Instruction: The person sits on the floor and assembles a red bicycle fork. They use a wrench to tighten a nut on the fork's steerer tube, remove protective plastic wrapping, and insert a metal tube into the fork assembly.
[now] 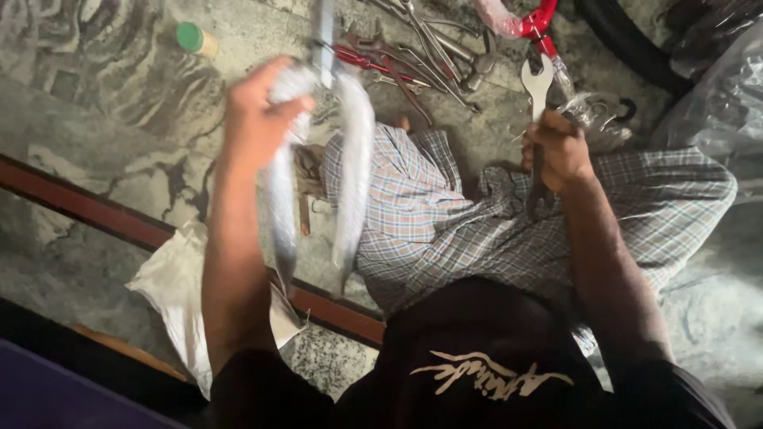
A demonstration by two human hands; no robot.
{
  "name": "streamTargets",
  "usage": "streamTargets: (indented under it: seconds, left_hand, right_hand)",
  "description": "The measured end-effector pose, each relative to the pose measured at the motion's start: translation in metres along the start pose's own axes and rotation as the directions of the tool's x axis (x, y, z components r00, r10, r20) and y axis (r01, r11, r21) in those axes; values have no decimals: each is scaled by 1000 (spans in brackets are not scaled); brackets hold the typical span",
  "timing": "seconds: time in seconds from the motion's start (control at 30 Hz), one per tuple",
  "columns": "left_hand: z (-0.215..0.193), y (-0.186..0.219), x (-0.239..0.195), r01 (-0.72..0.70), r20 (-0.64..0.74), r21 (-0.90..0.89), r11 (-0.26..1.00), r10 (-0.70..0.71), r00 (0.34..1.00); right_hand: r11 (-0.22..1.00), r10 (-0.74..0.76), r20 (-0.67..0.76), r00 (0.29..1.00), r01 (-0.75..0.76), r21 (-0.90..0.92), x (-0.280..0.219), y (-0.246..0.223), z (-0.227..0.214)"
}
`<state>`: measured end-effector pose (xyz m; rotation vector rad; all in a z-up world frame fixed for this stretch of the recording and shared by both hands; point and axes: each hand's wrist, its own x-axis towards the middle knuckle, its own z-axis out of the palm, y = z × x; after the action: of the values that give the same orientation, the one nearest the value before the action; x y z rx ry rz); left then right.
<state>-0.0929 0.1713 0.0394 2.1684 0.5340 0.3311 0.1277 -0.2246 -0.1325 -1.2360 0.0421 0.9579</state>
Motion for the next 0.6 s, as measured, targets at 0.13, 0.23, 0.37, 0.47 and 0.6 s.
streamTargets:
  seconds: [0.13, 0.23, 0.37, 0.47, 0.6]
  left_hand:
    - [-45, -20, 37, 25, -35, -2, 1000, -25, 999]
    - [-68, -49, 67, -136, -18, 114, 984, 139, 990]
    - [-67, -104, 102, -209, -23, 311, 927, 227, 974]
    - [-53, -151, 112, -97, 74, 257, 961, 80, 994]
    - [-30, -206, 103, 38, 91, 150, 988, -52, 994]
  right_hand:
    - [995, 71, 1, 997, -71, 73, 20, 25, -18]
    - [992, 91, -7, 996, -90, 91, 27, 32, -24]
    - [996, 84, -80, 993, -83, 24, 35, 35, -24]
    - [996, 65, -18, 998, -64, 57, 33, 38, -28]
    - [994, 109, -45, 993, -108, 30, 36, 40, -19]
